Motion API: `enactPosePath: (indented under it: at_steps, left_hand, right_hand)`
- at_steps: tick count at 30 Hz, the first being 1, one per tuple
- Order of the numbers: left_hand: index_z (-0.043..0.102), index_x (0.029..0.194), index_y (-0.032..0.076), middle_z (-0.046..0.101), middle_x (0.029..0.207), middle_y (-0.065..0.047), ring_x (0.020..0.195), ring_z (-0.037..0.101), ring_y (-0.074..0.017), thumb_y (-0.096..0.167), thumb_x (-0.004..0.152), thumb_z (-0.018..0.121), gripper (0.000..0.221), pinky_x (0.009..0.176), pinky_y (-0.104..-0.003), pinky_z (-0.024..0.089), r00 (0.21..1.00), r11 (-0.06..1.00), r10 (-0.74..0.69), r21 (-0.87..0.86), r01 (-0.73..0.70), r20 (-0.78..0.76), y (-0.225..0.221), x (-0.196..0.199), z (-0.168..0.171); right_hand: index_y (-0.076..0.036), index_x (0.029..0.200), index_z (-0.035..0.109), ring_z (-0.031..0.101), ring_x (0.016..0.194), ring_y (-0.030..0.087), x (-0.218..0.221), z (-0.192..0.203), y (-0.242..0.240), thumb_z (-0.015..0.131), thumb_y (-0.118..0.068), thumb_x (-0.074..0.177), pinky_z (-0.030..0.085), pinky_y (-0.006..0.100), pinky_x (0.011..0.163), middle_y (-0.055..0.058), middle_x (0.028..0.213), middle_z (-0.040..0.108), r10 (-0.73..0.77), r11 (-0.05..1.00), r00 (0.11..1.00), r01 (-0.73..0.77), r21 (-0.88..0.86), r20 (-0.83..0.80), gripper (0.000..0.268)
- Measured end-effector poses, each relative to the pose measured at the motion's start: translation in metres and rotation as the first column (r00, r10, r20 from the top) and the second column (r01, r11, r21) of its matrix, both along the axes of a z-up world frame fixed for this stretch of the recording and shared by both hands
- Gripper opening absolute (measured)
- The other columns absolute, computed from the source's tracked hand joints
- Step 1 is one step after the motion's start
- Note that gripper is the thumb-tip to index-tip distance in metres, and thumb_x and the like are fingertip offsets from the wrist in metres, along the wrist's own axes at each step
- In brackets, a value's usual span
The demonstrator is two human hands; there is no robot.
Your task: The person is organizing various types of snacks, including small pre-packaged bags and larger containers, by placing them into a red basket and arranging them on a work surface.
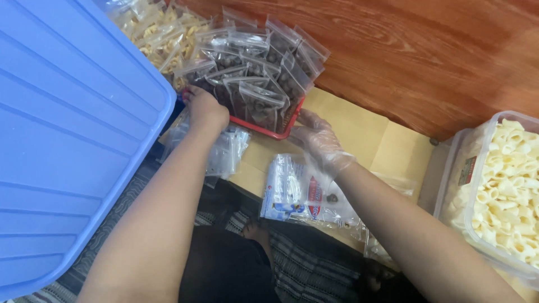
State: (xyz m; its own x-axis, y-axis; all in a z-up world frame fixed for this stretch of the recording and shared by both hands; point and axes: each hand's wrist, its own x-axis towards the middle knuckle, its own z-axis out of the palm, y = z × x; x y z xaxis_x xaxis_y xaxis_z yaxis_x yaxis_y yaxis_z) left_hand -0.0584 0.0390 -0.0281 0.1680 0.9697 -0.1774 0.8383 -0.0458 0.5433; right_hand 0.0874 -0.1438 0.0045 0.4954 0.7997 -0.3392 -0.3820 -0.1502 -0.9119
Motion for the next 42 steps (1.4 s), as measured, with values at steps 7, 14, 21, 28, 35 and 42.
enactPosePath:
  at_steps: [7, 14, 21, 28, 35, 42]
  left_hand:
    - [0.061, 0.128, -0.013, 0.068, 0.113, -0.034, 0.113, 0.067, -0.0453, 0.000, 0.083, 0.064, 0.047, 0.093, -0.052, 0.057, 0.944, 0.974, -0.224, -0.033, 0.223, -0.244, -0.044, 0.010, 0.062]
    - [0.073, 0.116, 0.005, 0.078, 0.086, -0.021, 0.082, 0.078, -0.0306, 0.016, 0.081, 0.073, 0.037, 0.077, -0.037, 0.060, 0.534, 0.605, -0.793, -0.468, 0.643, -0.292, -0.128, 0.052, 0.122]
    - [0.060, 0.140, 0.002, 0.067, 0.133, -0.023, 0.129, 0.061, -0.0375, 0.020, 0.093, 0.064, 0.051, 0.106, -0.051, 0.053, 0.324, 0.323, -0.946, -0.228, 0.919, -0.035, -0.180, 0.119, 0.080]
    - [0.061, 0.140, 0.004, 0.062, 0.132, -0.022, 0.132, 0.056, -0.0424, 0.033, 0.095, 0.066, 0.054, 0.103, -0.056, 0.053, 0.416, 0.409, -0.909, -0.129, 0.903, 0.028, -0.226, 0.195, -0.041]
    - [0.077, 0.118, 0.012, 0.058, 0.129, -0.017, 0.131, 0.047, -0.0374, 0.036, 0.097, 0.060, 0.036, 0.103, -0.051, 0.048, 0.457, 0.470, -0.882, -0.248, 0.847, -0.114, -0.228, 0.207, -0.040]
    - [0.081, 0.112, 0.015, 0.061, 0.117, -0.014, 0.123, 0.051, -0.0315, 0.033, 0.095, 0.067, 0.029, 0.101, -0.044, 0.052, 0.379, 0.373, -0.926, -0.195, 0.907, -0.012, -0.229, 0.195, -0.033]
  right_hand:
    - [-0.007, 0.140, 0.059, 0.066, 0.121, 0.036, 0.046, -0.017, -0.037, 0.072, -0.009, 0.088, 0.063, 0.046, 0.094, 0.019, 0.136, 0.064, 0.024, 0.973, 0.988, 0.011, -0.229, 0.153, 0.053]
    - [-0.009, 0.129, 0.070, 0.070, 0.115, 0.032, 0.053, 0.057, -0.100, 0.075, -0.022, 0.086, 0.061, 0.041, 0.097, 0.018, 0.132, 0.066, 0.337, 0.836, 0.858, -0.083, -0.542, 0.389, 0.045]
    - [-0.016, 0.140, 0.064, 0.079, 0.092, 0.030, 0.088, 0.060, -0.165, 0.070, -0.026, 0.088, 0.067, 0.043, 0.080, 0.016, 0.138, 0.066, 0.655, 0.626, 0.604, -0.096, -0.774, 0.455, 0.053]
    - [-0.005, 0.143, 0.059, 0.069, 0.115, 0.044, 0.084, 0.080, -0.212, 0.073, -0.017, 0.086, 0.064, 0.048, 0.089, 0.028, 0.141, 0.059, 0.390, 0.751, 0.844, -0.060, -0.657, 0.369, 0.060]
    - [-0.001, 0.139, 0.061, 0.069, 0.119, 0.038, 0.078, 0.112, -0.227, 0.070, -0.011, 0.086, 0.063, 0.045, 0.094, 0.026, 0.141, 0.060, 0.136, 0.860, 0.931, 0.058, -0.507, 0.338, 0.054]
    - [-0.008, 0.138, 0.063, 0.064, 0.127, 0.035, 0.091, 0.085, -0.223, 0.072, -0.011, 0.088, 0.060, 0.047, 0.100, 0.019, 0.144, 0.056, 0.235, 0.855, 0.861, 0.038, -0.518, 0.452, 0.051]
